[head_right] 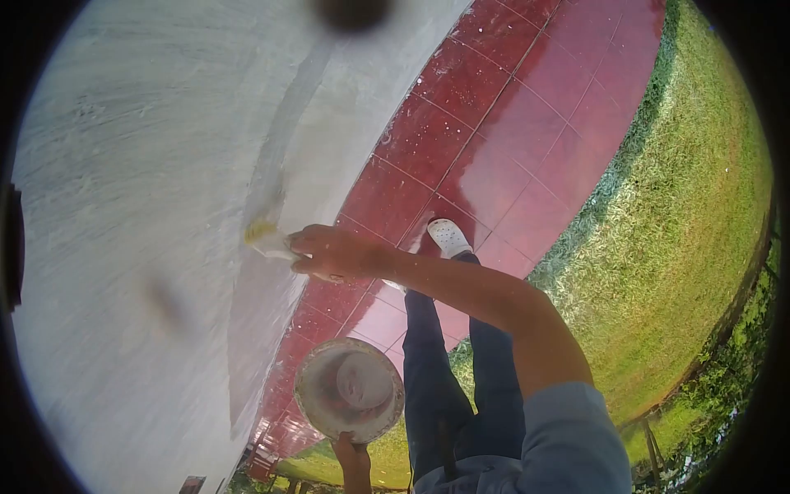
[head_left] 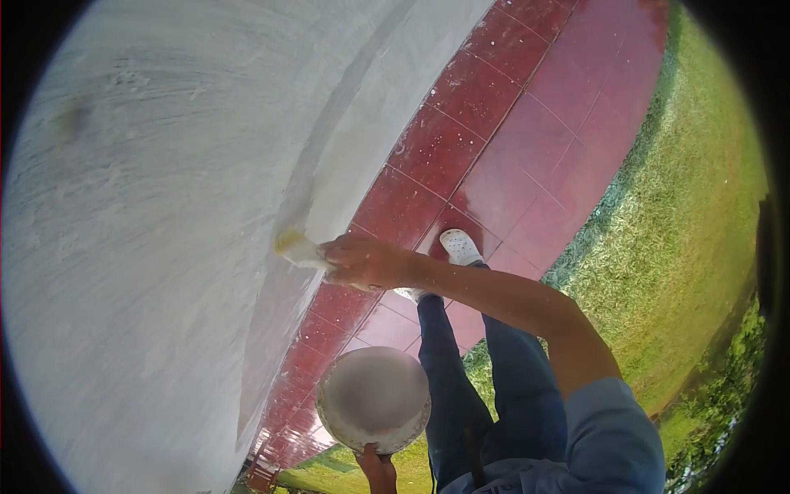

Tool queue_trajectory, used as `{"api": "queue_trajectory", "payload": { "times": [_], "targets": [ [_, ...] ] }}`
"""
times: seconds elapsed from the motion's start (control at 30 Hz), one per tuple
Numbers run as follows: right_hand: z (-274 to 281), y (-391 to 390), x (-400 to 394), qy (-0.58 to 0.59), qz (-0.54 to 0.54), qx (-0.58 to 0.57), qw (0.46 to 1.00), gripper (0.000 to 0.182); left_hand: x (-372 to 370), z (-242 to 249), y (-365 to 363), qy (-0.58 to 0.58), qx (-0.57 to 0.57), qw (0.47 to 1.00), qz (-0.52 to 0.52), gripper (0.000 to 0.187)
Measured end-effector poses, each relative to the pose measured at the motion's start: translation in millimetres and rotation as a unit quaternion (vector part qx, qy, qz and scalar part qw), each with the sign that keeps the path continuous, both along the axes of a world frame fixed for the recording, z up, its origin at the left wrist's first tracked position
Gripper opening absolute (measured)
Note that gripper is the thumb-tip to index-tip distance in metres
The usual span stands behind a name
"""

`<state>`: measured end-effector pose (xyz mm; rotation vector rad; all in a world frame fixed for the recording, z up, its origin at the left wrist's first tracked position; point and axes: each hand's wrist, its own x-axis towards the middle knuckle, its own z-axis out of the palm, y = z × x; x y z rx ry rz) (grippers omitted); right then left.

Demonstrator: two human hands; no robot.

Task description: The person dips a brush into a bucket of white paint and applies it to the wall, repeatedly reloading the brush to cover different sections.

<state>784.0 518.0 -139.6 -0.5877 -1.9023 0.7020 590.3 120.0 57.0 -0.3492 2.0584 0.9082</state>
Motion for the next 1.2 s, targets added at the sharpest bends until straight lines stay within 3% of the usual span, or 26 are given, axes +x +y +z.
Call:
{"api": "queue_trajectory", "payload": {
  "times": [0.03,0.1,0.17,0.27,0.3,0.33,0.43,0.47,0.5,0.57,0.6,0.67,0.7,0.73,0.83,0.87,0.9,0.97,1.0,1.07,1.13,1.17,1.2],
  "targets": [
    [-5.4,-19.0,-18.0,-0.021,0.122,-0.011,0.992,0.011,3.0,2.6,3.9,0.01,0.001,1.0,-0.006,0.072],
    [-18.0,-25.3,-28.7,-0.084,0.205,-0.044,0.974,0.005,3.2,8.0,-3.3,0.025,0.001,1.0,-0.01,0.072],
    [-3.9,25.2,11.4,-0.091,0.153,-0.094,0.98,0.011,2.2,8.1,-7.7,0.035,0.01,0.999,-0.005,0.073],
    [12.0,110.0,105.1,-0.12,0.046,0.029,0.991,0.028,4.6,10.6,-9.5,0.029,-0.007,1.0,0.006,0.072],
    [19.0,119.1,133.7,-0.18,0.025,0.002,0.983,0.029,5.8,10.8,-5.3,0.03,-0.01,0.999,0.003,0.075],
    [14.5,135.5,162.8,-0.179,-0.025,0.07,0.981,0.03,9.2,9.2,-5.2,0.032,-0.011,0.999,0.003,0.077],
    [17.4,171.9,252.4,-0.144,-0.165,-0.062,0.974,0.029,11.3,-0.1,-18.6,0.024,-0.01,1.0,0.013,0.078],
    [8.9,186.3,280.7,-0.136,-0.251,-0.038,0.958,0.027,16.6,-0.4,-22.0,0.014,-0.002,1.0,0.008,0.078],
    [16.0,195.1,285.8,-0.126,-0.335,-0.014,0.934,0.025,19.2,-1.5,-24.1,0.01,-0.001,1.0,0.012,0.078],
    [16.9,207.0,282.0,0.073,-0.434,-0.136,0.888,0.02,22.1,-1.7,-27.6,0.009,-0.022,1.0,0.012,0.08],
    [11.2,214.0,268.4,0.073,-0.435,-0.137,0.887,0.02,24.1,-0.3,-28.4,0.01,-0.023,1.0,0.011,0.08],
    [-12.4,231.7,225.3,0.104,-0.514,0.067,0.849,0.021,24.3,2.7,-26.1,0.003,-0.009,1.0,0.007,0.08],
    [-11.6,213.2,188.4,-0.017,-0.521,-0.06,0.851,0.022,22.0,3.7,-23.9,0.004,-0.01,1.0,0.004,0.08],
    [-15.6,196.1,140.5,0.043,-0.525,0.048,0.849,0.02,20.9,2.3,-21.3,0.005,-0.016,1.0,-0.007,0.081],
    [-2.0,76.6,34.5,0.13,-0.32,-0.104,0.933,0.032,17.6,-2.5,-9.2,-0.013,-0.018,1.0,-0.012,0.081],
    [-4.3,44.9,19.0,0.117,-0.228,-0.104,0.961,0.033,14.3,-3.6,-4.6,-0.024,-0.016,1.0,-0.009,0.081],
    [-7.1,11.3,4.1,0.115,-0.108,-0.181,0.971,0.033,12.1,-6.1,-3.4,-0.021,-0.018,1.0,-0.014,0.081],
    [-16.5,-28.0,-25.0,0.02,0.034,-0.163,0.986,0.03,8.1,-8.5,-9.0,0.012,-0.003,0.999,-0.032,0.069],
    [-18.0,-31.5,-30.0,0.023,0.034,-0.164,0.986,0.03,3.7,-9.4,-12.4,0.015,-0.005,0.999,-0.033,0.069],
    [-24.7,-26.5,-33.4,-0.078,0.102,-0.09,0.988,0.03,0.2,-5.9,-18.4,0.011,0.001,1.0,-0.027,0.068],
    [-12.5,25.4,11.9,-0.056,0.052,-0.096,0.992,0.028,6.1,-1.3,-15.6,0.023,-0.008,1.0,-0.018,0.068],
    [-15.5,51.1,39.3,-0.073,0.005,-0.012,0.997,0.03,9.6,0.9,-16.1,0.023,-0.015,1.0,-0.01,0.068],
    [-17.8,62.5,64.3,-0.086,-0.026,-0.003,0.996,0.03,7.5,-1.3,-23.7,0.021,-0.013,1.0,-0.019,0.068]
  ]
}}
